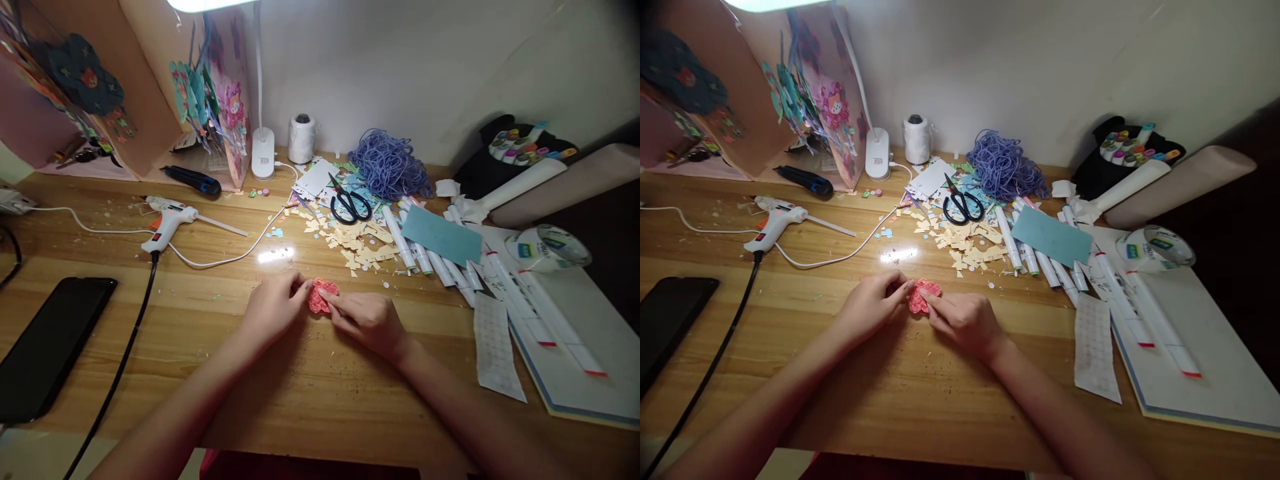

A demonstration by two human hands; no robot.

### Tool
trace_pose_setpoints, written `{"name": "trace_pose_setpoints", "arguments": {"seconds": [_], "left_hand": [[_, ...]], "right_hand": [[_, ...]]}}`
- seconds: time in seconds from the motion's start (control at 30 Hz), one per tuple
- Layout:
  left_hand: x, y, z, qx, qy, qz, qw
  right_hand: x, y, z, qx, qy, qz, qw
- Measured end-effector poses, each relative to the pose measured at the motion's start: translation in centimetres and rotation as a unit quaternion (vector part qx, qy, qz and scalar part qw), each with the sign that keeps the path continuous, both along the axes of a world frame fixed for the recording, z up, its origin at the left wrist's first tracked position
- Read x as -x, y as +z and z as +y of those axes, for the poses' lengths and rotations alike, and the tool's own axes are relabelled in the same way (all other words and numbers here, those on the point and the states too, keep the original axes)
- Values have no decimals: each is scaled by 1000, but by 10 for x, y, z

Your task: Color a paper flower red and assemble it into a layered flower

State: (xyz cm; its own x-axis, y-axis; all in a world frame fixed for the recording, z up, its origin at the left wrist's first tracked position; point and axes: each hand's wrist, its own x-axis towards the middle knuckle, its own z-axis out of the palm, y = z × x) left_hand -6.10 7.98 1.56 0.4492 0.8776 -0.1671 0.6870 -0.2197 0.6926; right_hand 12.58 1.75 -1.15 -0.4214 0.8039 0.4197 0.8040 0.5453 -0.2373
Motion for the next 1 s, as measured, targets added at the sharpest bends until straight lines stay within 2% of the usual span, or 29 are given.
{"name": "trace_pose_setpoints", "arguments": {"seconds": [0.2,0.6,0.77,1.0], "left_hand": [[3,0,5,-16,16,-18,1000],[4,-1,7,-18,15,-48,999],[5,0,8,-22,21,-57,998],[7,1,9,-26,23,-77,996]], "right_hand": [[-2,0,-2,18,-4,11,1000],[-2,5,-1,2,1,-11,1000],[-4,7,0,-7,24,-16,1000],[-10,9,3,-26,16,-21,999]]}}
